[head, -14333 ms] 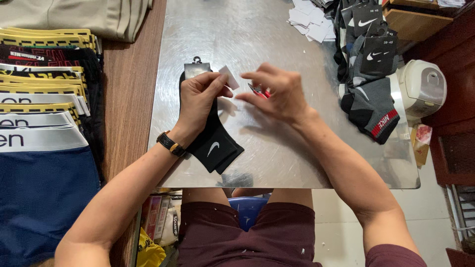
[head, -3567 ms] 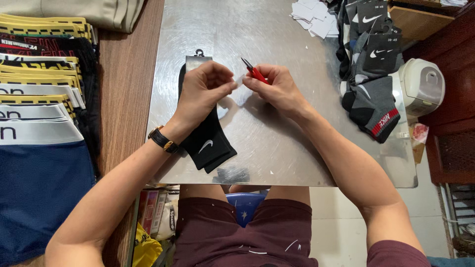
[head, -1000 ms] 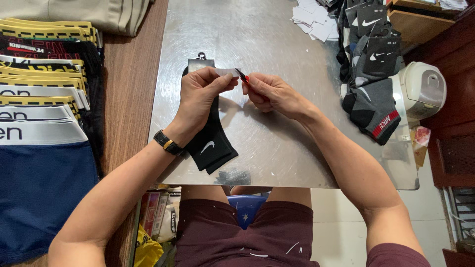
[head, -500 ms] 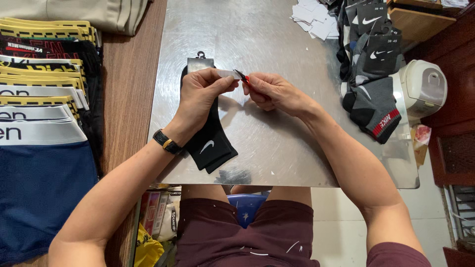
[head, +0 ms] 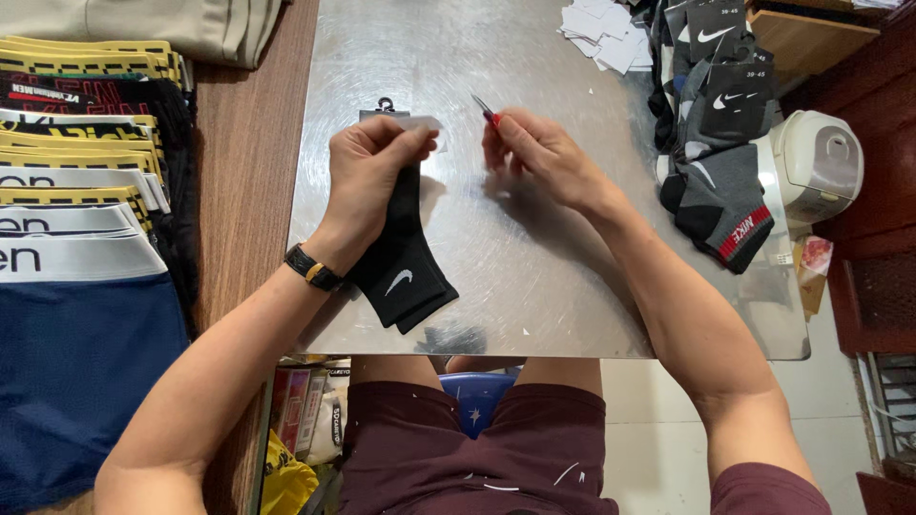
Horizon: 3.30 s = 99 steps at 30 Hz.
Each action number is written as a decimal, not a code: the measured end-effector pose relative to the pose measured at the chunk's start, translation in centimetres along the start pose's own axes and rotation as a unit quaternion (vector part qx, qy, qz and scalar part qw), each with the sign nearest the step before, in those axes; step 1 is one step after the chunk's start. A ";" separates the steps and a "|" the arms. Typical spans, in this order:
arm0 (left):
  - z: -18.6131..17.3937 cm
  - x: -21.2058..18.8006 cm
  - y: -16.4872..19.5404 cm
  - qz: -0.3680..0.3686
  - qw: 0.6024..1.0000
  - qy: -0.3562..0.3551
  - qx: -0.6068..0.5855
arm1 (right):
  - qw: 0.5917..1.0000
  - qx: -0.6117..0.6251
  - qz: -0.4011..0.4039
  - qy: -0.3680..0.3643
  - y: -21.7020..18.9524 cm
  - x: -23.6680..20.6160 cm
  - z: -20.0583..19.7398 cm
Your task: The person sits at a metal table and attaches tags to packaged socks. They use a red handheld tagging tool to fasten a tag onto each sock, then set the finished sock aside and pull the next packaged sock from the pile to repeat the process.
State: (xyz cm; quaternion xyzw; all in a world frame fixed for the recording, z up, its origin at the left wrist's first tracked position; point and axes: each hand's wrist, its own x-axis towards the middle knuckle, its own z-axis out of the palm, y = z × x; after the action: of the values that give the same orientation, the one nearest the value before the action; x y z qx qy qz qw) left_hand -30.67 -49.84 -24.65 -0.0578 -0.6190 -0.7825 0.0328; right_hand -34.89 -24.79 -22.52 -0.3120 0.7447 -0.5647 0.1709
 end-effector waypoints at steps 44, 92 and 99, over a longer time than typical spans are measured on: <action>1.1 -1.3 0.0 -0.037 0.985 -0.108 0.128 | 0.991 0.078 0.001 0.113 0.6 -0.5 3.4; 0.3 -0.3 0.2 0.004 0.997 -0.027 -0.069 | 0.983 0.162 0.081 -0.014 0.4 -0.5 4.1; -0.6 0.6 0.4 -0.040 0.992 -0.051 -0.108 | 0.961 0.238 0.132 -0.041 0.0 -0.6 2.5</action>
State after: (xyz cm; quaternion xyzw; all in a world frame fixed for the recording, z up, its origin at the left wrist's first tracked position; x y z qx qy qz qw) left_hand -31.21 -50.49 -24.30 -0.0762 -0.5333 -0.8417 -0.0368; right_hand -32.90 -26.24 -23.36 -0.1842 0.6156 -0.6851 0.3432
